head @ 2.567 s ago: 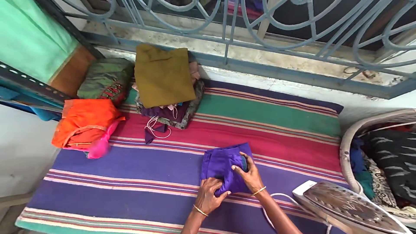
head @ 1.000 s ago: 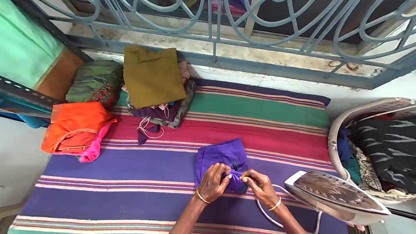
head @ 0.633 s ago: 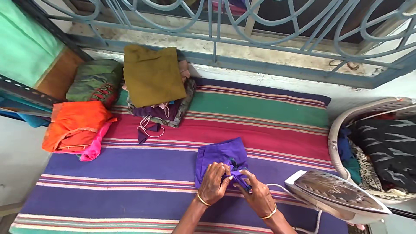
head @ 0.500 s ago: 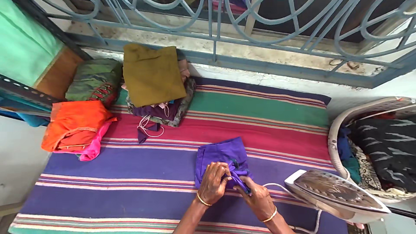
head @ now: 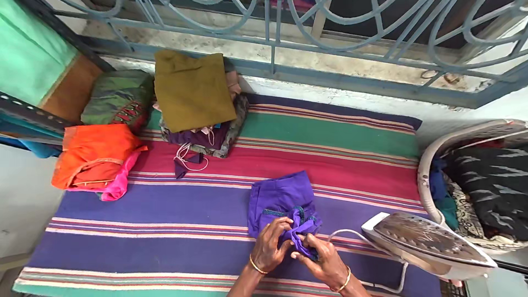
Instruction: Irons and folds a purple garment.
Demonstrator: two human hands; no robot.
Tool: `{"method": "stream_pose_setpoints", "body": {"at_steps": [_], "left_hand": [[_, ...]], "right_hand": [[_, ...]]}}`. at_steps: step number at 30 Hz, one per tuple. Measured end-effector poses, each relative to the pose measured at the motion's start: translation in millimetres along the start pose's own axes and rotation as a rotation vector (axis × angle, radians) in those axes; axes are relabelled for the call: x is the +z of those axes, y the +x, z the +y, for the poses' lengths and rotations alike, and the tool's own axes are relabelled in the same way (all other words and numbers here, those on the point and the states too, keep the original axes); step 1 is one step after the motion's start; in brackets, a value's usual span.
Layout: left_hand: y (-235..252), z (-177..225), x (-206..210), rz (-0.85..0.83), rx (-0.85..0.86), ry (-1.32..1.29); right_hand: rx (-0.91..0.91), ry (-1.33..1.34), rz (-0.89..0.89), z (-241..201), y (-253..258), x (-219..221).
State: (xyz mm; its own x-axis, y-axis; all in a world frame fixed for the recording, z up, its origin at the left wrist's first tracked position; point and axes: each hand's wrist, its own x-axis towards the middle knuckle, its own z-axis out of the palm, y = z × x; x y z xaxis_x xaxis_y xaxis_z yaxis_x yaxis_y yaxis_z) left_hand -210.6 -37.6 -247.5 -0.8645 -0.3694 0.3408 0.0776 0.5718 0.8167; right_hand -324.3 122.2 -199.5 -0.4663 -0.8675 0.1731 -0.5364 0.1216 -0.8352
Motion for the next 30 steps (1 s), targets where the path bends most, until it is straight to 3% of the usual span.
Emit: {"method": "stream_pose_setpoints", "body": {"at_steps": [6, 12, 16, 19, 24, 30], "left_hand": [[7, 5, 2, 0.070, -0.002, -0.121], [8, 7, 2, 0.170, -0.044, -0.269], [7, 7, 7, 0.183, -0.047, -0.264], [6, 3, 8, 0.091, -0.115, -0.245], [8, 1, 4, -0.093, -0.200, -0.178], [2, -9, -5, -0.260, -0.020, -0.090]], "right_hand": [[-0.050, -0.012, -0.011, 1, 0, -2], [0.137, 0.056, -0.017, -6, 1, -1], [0.089, 0.049, 0.019, -5, 0, 2], [0.001, 0.069, -0.018, -2, -2, 2], [0.020, 0.143, -0.085, -4, -3, 3], [0.097, 0.183, -0.135, -4, 0, -5]]}}
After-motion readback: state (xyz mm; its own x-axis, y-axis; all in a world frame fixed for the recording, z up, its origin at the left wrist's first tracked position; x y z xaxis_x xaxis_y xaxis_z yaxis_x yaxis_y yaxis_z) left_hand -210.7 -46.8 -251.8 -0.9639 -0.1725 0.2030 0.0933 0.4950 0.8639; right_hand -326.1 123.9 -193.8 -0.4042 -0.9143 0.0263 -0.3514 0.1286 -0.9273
